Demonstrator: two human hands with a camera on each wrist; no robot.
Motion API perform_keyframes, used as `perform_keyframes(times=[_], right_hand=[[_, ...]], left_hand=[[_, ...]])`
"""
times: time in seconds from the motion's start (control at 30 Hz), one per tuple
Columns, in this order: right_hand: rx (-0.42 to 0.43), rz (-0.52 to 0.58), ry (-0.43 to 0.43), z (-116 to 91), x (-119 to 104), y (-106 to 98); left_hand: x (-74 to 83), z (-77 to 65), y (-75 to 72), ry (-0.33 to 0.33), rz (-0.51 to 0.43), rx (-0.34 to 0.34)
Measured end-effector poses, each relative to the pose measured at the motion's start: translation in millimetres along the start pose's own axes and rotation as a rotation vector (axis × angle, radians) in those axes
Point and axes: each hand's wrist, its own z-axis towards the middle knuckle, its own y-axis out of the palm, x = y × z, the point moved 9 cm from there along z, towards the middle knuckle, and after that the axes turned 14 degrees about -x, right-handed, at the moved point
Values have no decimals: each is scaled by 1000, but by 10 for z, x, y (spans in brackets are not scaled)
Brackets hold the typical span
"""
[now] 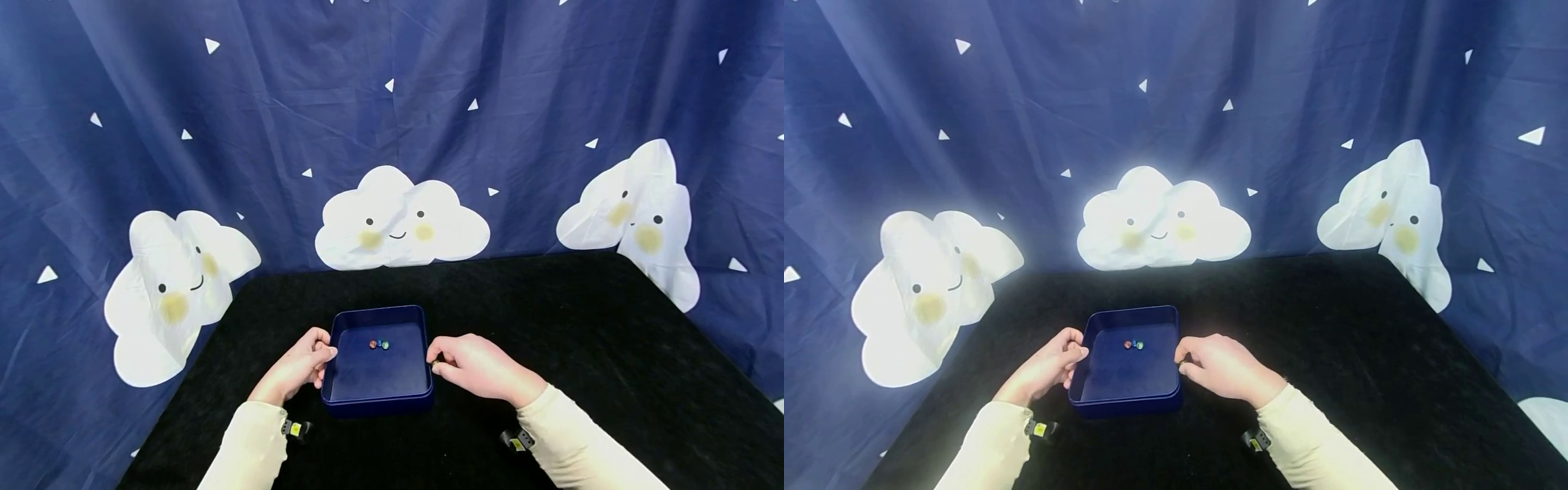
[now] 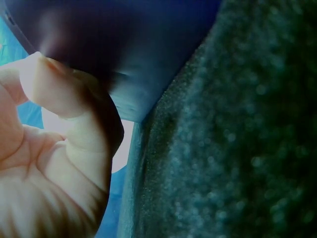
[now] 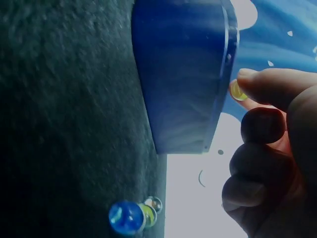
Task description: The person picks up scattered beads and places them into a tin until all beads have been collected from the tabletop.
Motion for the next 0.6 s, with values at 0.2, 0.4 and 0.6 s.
perform_keyframes(times=[0.2,0.4,0.6], right_hand=[[17,-4,-4,18,-67,13],[3,2,-25,50,-141,52],[-33,-11,-13,54,-134,115]], left_hand=[[13,-9,-3,1,2,-1],[15,-7,-2,-1,-4,-3],[12,-7,4,-10,4,1]])
